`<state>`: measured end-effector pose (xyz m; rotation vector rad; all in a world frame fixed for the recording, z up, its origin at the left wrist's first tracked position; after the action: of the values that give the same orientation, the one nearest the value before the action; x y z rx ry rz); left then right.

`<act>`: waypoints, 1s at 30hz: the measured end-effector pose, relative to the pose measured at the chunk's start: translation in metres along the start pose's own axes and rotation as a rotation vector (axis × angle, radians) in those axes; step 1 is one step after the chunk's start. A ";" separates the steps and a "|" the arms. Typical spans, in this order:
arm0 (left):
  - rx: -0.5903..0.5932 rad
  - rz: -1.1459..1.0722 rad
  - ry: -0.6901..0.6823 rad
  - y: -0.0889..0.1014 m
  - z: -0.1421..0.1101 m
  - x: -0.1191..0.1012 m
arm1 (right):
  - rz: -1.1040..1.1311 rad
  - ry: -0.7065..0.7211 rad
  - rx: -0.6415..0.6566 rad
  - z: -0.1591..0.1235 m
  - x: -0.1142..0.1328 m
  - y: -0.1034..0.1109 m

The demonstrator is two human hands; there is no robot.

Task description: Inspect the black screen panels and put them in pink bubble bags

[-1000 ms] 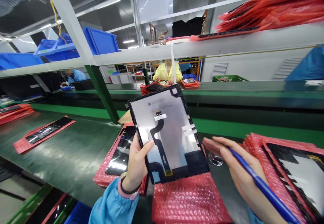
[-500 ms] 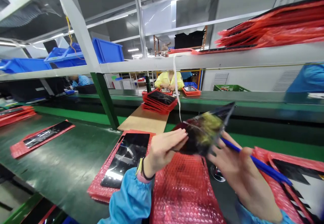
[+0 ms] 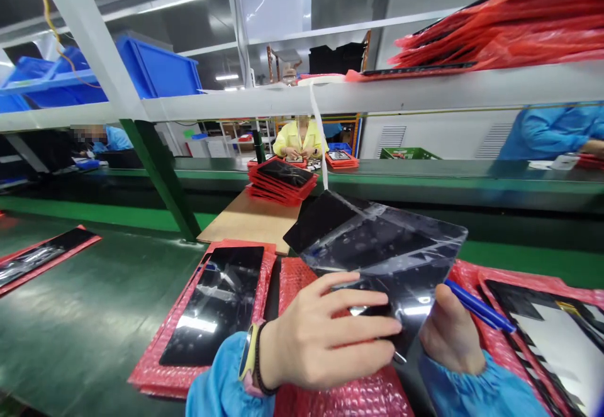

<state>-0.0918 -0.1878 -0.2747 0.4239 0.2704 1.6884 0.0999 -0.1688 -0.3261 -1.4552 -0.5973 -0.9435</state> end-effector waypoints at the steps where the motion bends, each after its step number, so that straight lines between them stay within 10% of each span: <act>1: 0.000 -0.034 0.028 0.000 -0.002 -0.001 | 0.022 -0.008 0.011 0.000 -0.002 0.002; 9: -0.380 -0.098 0.938 0.004 -0.027 0.024 | 0.143 0.175 -0.137 0.001 -0.003 0.013; 14: -0.478 -0.624 1.380 -0.001 -0.028 0.045 | 0.196 0.312 -0.271 -0.003 -0.007 0.022; 18: -0.806 -0.977 1.412 -0.010 -0.029 0.054 | 0.115 0.201 -0.232 -0.013 -0.010 0.014; 23: -1.356 -0.775 1.336 -0.006 -0.036 0.047 | 0.060 0.074 -0.200 -0.016 -0.011 0.001; 30: -1.489 -0.416 1.049 0.017 -0.033 0.025 | -0.289 0.208 -0.004 -0.025 0.001 -0.034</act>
<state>-0.1243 -0.1643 -0.2947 -1.5274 -0.1938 1.1353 0.0678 -0.1896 -0.3084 -1.2738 -0.6619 -1.3054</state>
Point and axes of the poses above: each hand's wrist, its own z-axis towards the middle knuckle, its own y-axis out of the back of the hand, x = y × z, the point moved 2 cm from there along z, towards the middle knuckle, and after that the axes turned 12 degrees about -x, right-handed, at the moved point
